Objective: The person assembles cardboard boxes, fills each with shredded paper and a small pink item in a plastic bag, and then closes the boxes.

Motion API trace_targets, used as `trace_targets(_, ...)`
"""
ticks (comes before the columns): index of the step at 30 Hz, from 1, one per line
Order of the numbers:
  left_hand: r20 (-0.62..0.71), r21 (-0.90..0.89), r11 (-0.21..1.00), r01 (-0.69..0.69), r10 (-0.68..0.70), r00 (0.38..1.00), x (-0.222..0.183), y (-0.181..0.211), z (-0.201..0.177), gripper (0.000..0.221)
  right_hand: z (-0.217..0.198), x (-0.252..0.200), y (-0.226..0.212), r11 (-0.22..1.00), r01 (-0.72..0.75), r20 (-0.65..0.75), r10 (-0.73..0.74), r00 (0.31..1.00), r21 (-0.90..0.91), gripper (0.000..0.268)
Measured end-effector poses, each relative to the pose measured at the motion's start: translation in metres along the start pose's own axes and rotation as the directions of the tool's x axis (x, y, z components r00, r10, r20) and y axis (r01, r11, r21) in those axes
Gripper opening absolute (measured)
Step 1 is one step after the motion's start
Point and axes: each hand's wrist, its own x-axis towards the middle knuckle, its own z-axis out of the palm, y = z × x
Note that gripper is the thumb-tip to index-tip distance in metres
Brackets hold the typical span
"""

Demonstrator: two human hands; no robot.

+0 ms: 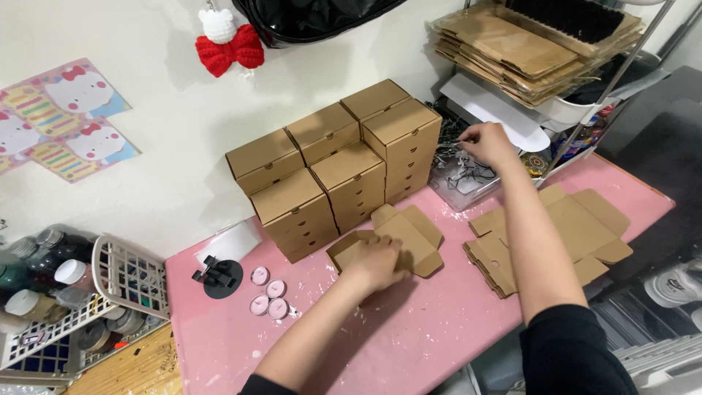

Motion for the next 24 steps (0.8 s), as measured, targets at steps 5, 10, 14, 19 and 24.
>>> trace_targets(5,-0.249,-0.047,0.996,-0.072,0.058,0.967,0.072,0.022,-0.011,0.068,-0.041,-0.049,-0.037,0.989,0.090,-0.081,-0.099,0.992,-0.114,0.022)
trace_targets(10,-0.460,-0.224,0.970,-0.093,-0.022,0.887,0.137,0.062,-0.042,0.093,-0.044,-0.063,-0.049,0.926,0.228,-0.058,-0.257,0.965,-0.301,0.025)
trace_targets(14,-0.526,-0.367,0.920,-0.140,-0.082,0.846,0.182,0.072,-0.047,0.088,-0.044,-0.071,-0.056,0.971,0.219,0.036,-0.223,0.974,0.095,0.033)
trace_targets(19,-0.579,-0.524,0.831,-0.187,-0.187,0.793,0.212,0.050,-0.031,0.047,-0.053,-0.076,-0.045,0.813,0.103,0.002,-0.127,0.992,0.573,0.049)
trace_targets(24,-0.681,-0.548,0.739,-0.391,-0.123,0.722,0.207,0.037,-0.029,0.030,-0.010,-0.052,-0.019,0.943,0.310,0.122,-0.325,0.938,0.122,0.081)
